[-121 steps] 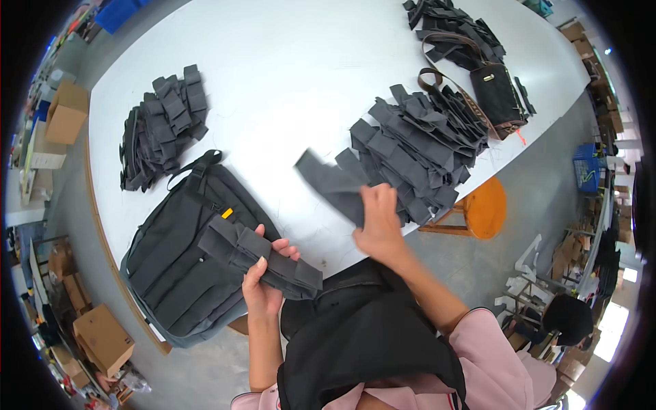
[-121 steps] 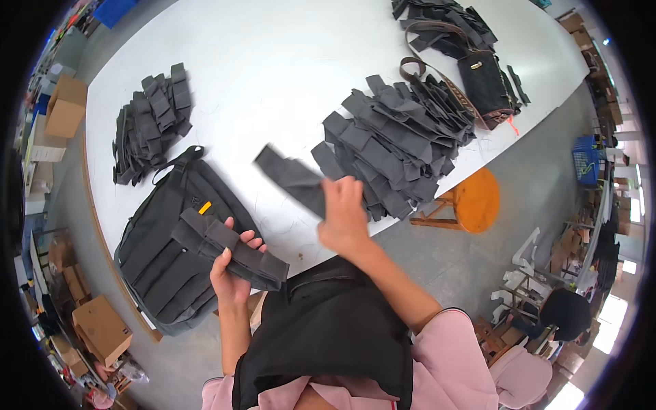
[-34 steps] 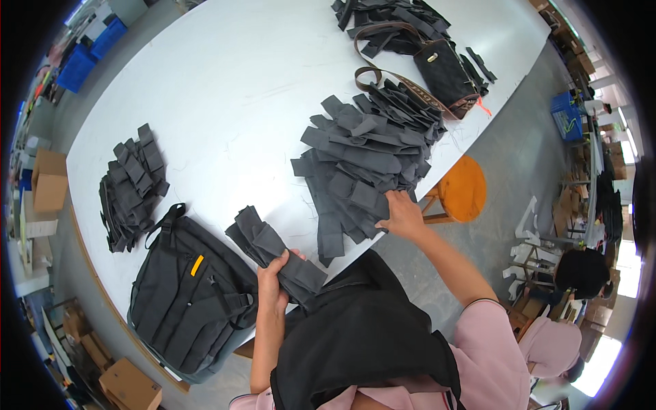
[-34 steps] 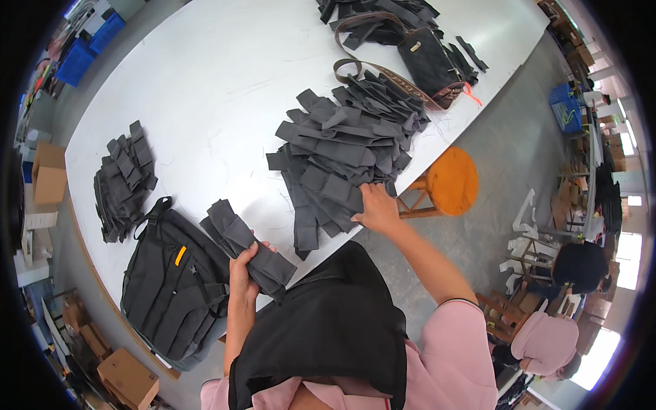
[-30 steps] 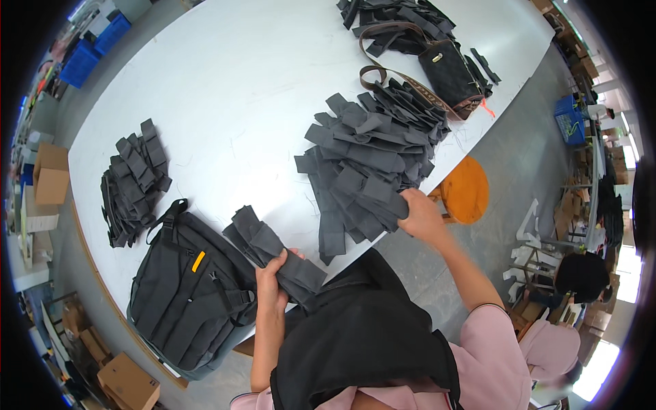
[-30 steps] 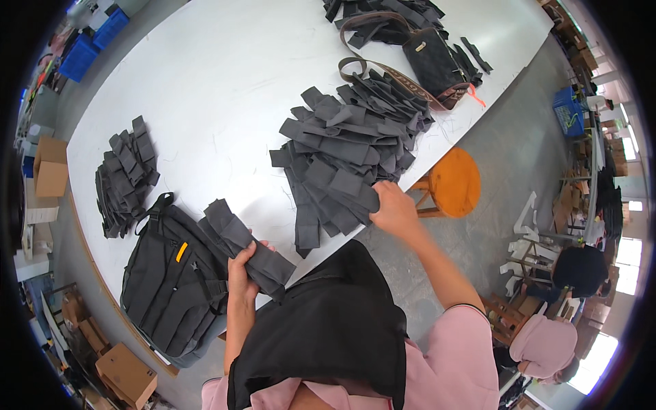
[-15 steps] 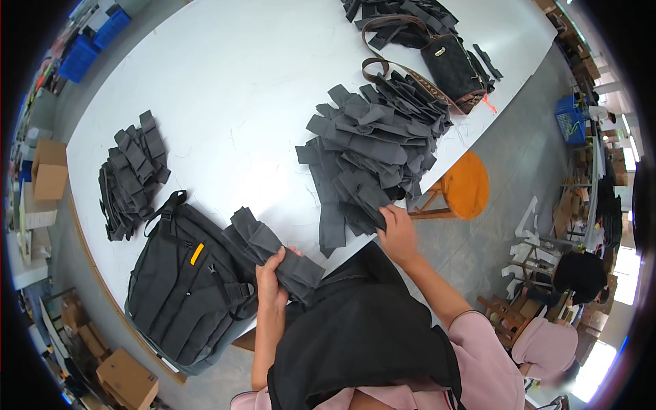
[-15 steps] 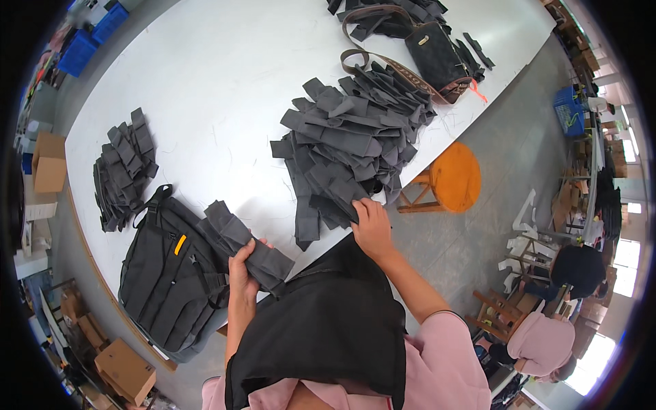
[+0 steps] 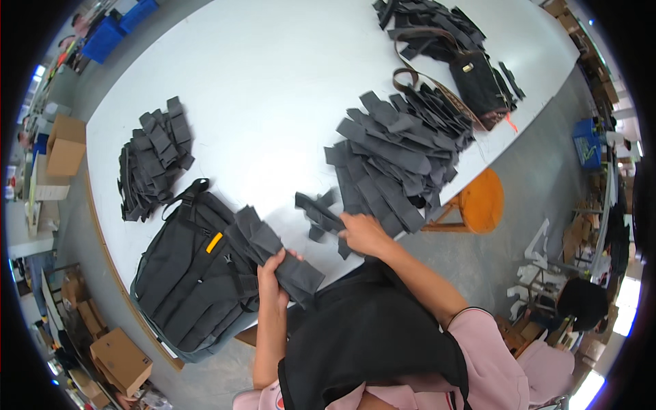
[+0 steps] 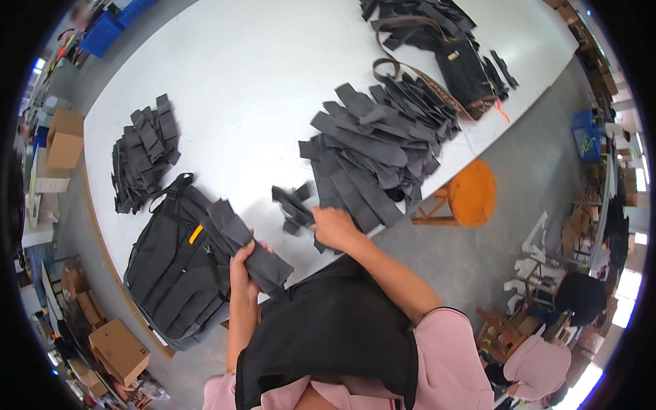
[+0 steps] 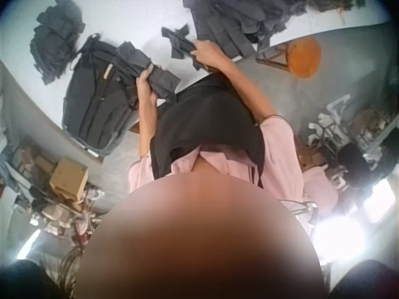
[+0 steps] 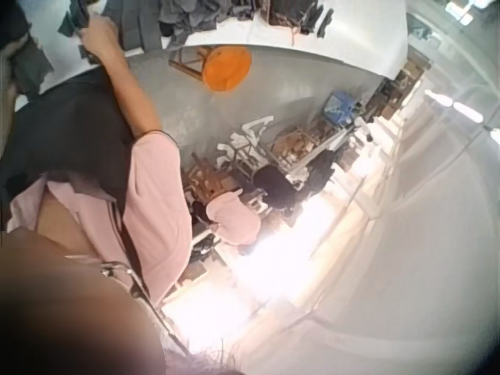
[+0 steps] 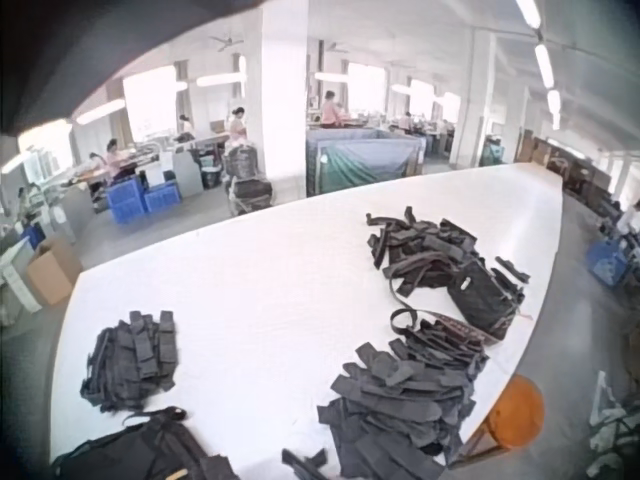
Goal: Sort and organize black fabric straps on a large white table in a manufacturing facility.
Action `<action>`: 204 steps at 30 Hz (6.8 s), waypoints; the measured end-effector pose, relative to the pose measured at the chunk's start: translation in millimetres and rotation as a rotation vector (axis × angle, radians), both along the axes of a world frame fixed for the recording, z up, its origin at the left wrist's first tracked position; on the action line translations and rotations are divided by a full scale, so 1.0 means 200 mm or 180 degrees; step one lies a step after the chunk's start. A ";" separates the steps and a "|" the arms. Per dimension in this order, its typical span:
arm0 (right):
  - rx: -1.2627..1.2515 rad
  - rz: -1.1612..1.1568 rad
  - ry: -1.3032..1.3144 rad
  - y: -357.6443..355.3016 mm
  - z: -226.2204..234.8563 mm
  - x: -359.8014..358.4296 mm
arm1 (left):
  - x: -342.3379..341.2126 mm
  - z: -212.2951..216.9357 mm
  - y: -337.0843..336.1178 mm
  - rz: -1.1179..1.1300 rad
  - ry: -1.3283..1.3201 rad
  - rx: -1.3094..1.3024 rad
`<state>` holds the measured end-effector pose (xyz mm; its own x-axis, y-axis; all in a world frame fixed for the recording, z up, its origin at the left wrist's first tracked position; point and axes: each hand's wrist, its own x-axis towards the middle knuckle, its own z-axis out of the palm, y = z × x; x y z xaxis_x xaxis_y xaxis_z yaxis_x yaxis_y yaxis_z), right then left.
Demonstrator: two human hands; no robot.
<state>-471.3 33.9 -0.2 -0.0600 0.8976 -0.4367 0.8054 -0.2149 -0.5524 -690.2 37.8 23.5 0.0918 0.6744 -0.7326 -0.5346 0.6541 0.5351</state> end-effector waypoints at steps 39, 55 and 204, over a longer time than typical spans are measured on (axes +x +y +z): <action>-0.0179 -0.1246 0.4617 -0.11 0.44 0.21 | -0.11 0.08 0.00 -0.0092 -0.1866 0.0925; 0.0434 -0.1375 0.1768 -0.08 0.17 -0.23 | -0.12 -0.04 -0.07 -0.0081 -0.0189 0.0041; 0.0904 0.0228 -0.1344 0.25 0.11 0.71 | 0.67 -0.17 0.04 -0.2077 0.2914 0.2582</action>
<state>-328.6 84.9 21.2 0.0032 0.9844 -0.1757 0.9781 -0.0396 -0.2041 -556.8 44.9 -11.1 0.2566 0.9577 -0.1304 0.4886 -0.0121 0.8724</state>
